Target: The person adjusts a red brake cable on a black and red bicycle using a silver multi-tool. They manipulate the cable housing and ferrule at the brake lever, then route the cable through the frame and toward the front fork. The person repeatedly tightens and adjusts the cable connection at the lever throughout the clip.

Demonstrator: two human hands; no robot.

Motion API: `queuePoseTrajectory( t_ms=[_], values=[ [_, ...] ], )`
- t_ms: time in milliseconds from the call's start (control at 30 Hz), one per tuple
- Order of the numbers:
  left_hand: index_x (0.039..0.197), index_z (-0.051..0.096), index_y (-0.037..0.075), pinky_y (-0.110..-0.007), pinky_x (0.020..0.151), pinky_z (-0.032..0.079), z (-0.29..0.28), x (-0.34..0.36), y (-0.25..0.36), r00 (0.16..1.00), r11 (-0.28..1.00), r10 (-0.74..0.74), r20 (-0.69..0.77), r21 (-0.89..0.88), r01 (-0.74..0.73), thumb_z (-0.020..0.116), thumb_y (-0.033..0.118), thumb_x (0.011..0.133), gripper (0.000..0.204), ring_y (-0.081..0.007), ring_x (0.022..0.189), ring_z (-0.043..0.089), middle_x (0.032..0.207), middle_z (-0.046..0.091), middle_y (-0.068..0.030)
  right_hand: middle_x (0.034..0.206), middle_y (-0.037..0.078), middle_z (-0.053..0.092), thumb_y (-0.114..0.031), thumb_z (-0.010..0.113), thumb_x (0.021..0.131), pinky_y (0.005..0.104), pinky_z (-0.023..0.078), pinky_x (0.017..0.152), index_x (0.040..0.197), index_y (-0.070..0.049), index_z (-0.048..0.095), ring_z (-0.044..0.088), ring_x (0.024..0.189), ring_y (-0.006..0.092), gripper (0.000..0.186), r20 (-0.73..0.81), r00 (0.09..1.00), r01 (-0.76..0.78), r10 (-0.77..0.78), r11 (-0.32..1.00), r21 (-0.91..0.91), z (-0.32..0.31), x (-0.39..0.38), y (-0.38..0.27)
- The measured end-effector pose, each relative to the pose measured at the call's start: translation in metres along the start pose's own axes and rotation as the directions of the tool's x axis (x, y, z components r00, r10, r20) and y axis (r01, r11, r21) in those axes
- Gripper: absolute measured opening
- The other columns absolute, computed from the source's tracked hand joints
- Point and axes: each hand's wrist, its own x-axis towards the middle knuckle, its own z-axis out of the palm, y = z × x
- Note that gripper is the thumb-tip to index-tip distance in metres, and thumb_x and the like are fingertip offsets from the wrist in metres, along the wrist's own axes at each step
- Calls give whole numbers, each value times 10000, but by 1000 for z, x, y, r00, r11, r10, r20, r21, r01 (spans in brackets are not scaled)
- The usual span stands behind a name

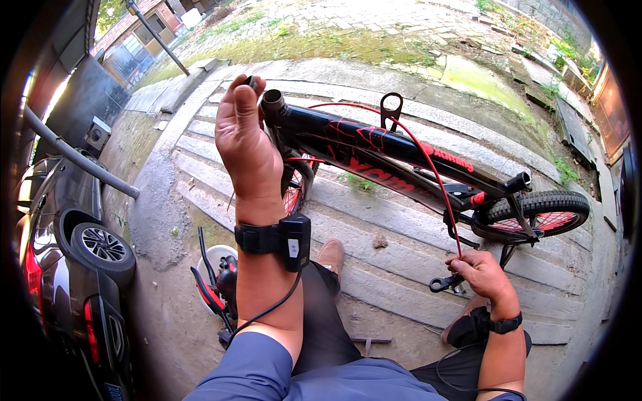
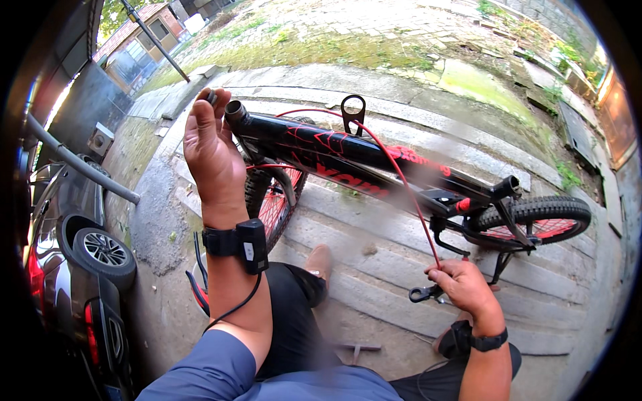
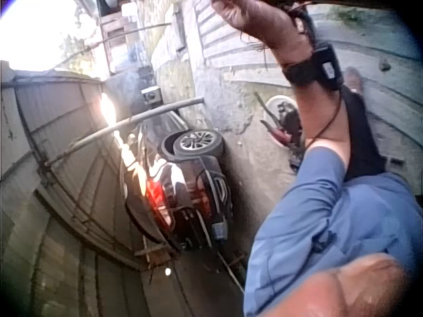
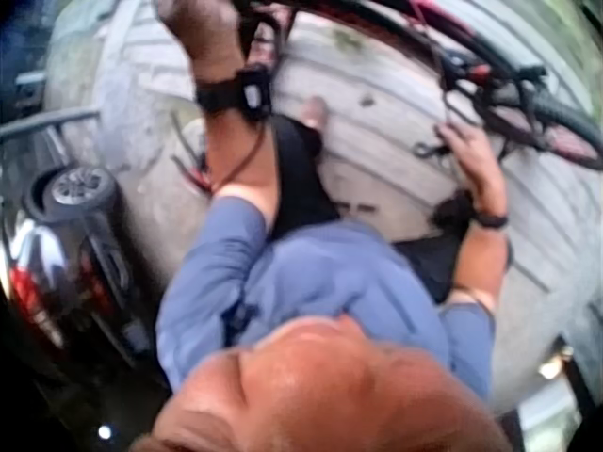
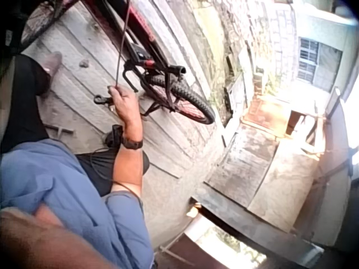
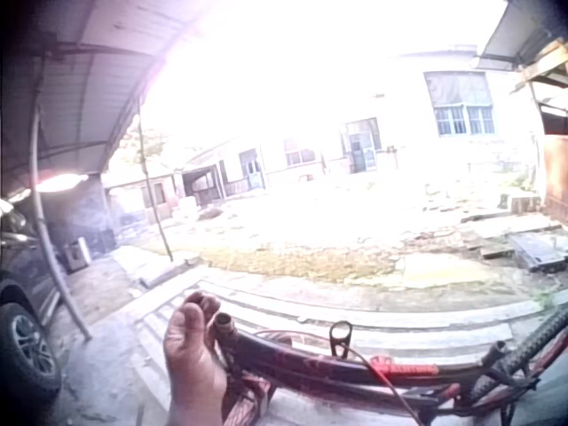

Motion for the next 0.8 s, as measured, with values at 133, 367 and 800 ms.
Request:
queuePoseTrajectory(
  t_ms=[133, 367, 800],
  values=[
    [1154, 610, 39, -305, 922, 468, -4, 1, 6, 994, 991, -106, -8, -88, 104, 657, 400, 969, 408, -183, 1073, 639, 1097, 692, -99, 911, 67, 711, -151, 629, 976, 286, 524, 766, 1049, 27, 729, 656, 848, 132, 216, 7, 1000, 3, -3, 1000, 11, 1, 1, 1],
    [1133, 623, 60, -327, 921, 464, -8, 2, 6, 987, 980, -160, -11, -126, 157, 651, 424, 967, 400, -184, 1064, 641, 1078, 706, -89, 908, 66, 713, -165, 634, 978, 287, 524, 766, 1046, 29, 728, 657, 849, 133, 226, 15, 1000, -9, 9, 1000, 29, 2, 2, -1],
    [1298, 581, -25, -188, 863, 461, -1, -7, 1, 989, 977, -10, 151, 213, -23, 750, 257, 924, 497, -73, 948, 593, 1050, 672, -43, 908, 56, 715, -175, 649, 973, 284, 521, 774, 1045, 21, 730, 652, 854, 123, 224, 18, 1000, -17, 16, 1000, 25, 4, 4, 4]
  ],
)
